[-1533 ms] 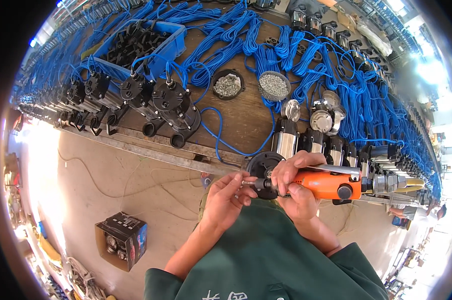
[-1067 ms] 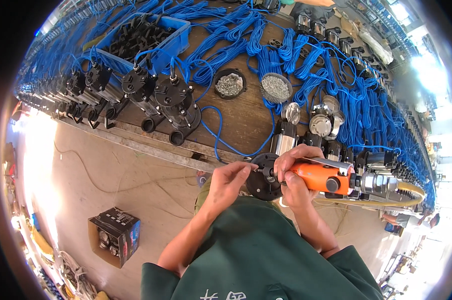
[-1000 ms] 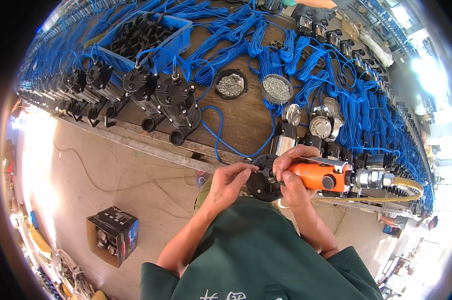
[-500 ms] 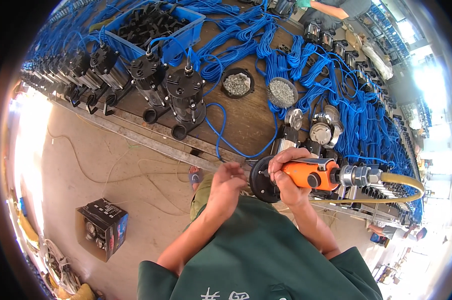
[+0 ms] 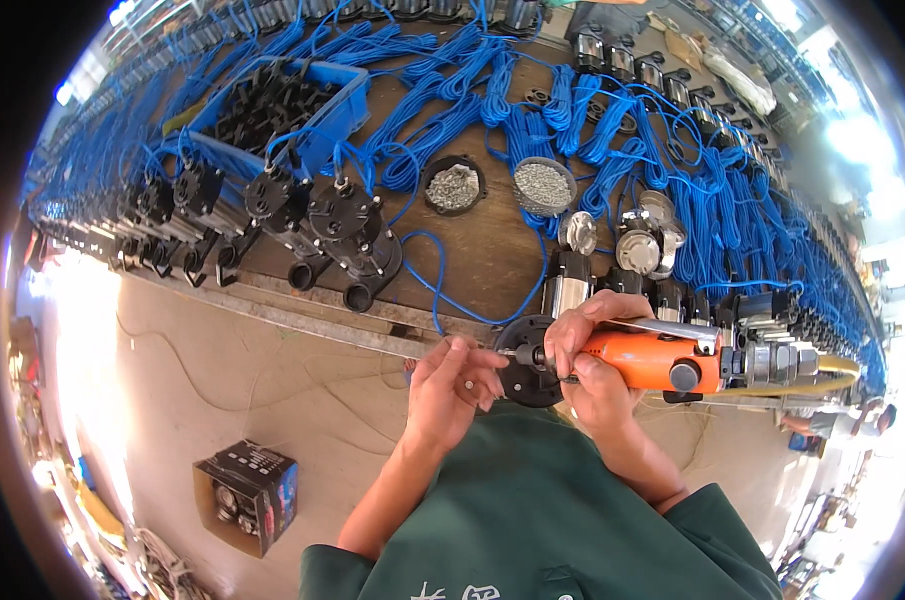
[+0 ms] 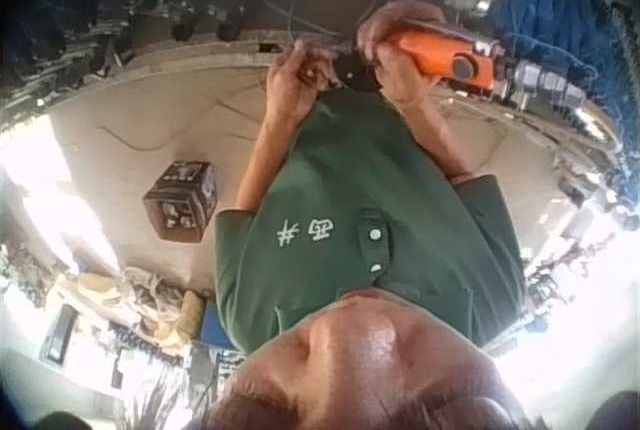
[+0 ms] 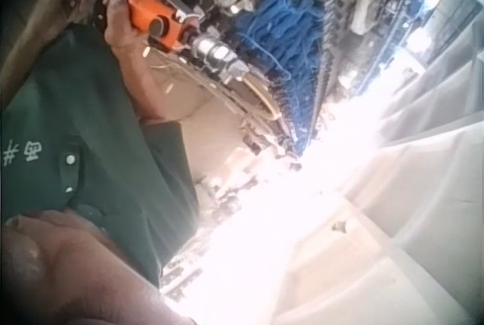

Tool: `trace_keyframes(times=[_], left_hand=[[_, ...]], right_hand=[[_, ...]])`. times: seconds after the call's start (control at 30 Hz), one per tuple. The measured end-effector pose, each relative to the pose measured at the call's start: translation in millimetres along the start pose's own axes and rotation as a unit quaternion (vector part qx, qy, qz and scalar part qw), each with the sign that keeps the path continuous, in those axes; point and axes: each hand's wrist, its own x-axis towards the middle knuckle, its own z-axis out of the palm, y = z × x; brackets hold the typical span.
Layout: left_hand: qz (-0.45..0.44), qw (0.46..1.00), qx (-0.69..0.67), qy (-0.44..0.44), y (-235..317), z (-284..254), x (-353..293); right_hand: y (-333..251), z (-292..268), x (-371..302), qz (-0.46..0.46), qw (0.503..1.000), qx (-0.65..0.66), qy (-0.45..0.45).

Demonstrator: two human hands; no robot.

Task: The person assembles multiple industrial pumps by placing circular plates onto the pump housings, inserting screws by hand, and tightening them using a pneumatic screwdriver.

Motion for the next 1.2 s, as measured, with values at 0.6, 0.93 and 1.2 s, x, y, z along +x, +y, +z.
trace_keyframes(times=[0.6, 0.93, 1.2], left_hand=[[-0.119, 0.975, 0.157, -0.099, -15.8, 61.0, 26.2], [0.004, 0.712, 0.646, -0.276, -20.4, 82.8, 40.5], [0.0, 0.778, 0.586, -0.225, -19.6, 70.3, 38.8]], right_hand=[[-50.9, -44.4, -2.7, -0.071, 0.987, 0.061, 0.129], [-35.9, -82.0, -43.5, -0.018, 0.978, -0.072, 0.194], [-27.5, -83.5, -47.5, 0.022, 0.98, -0.116, 0.159]])
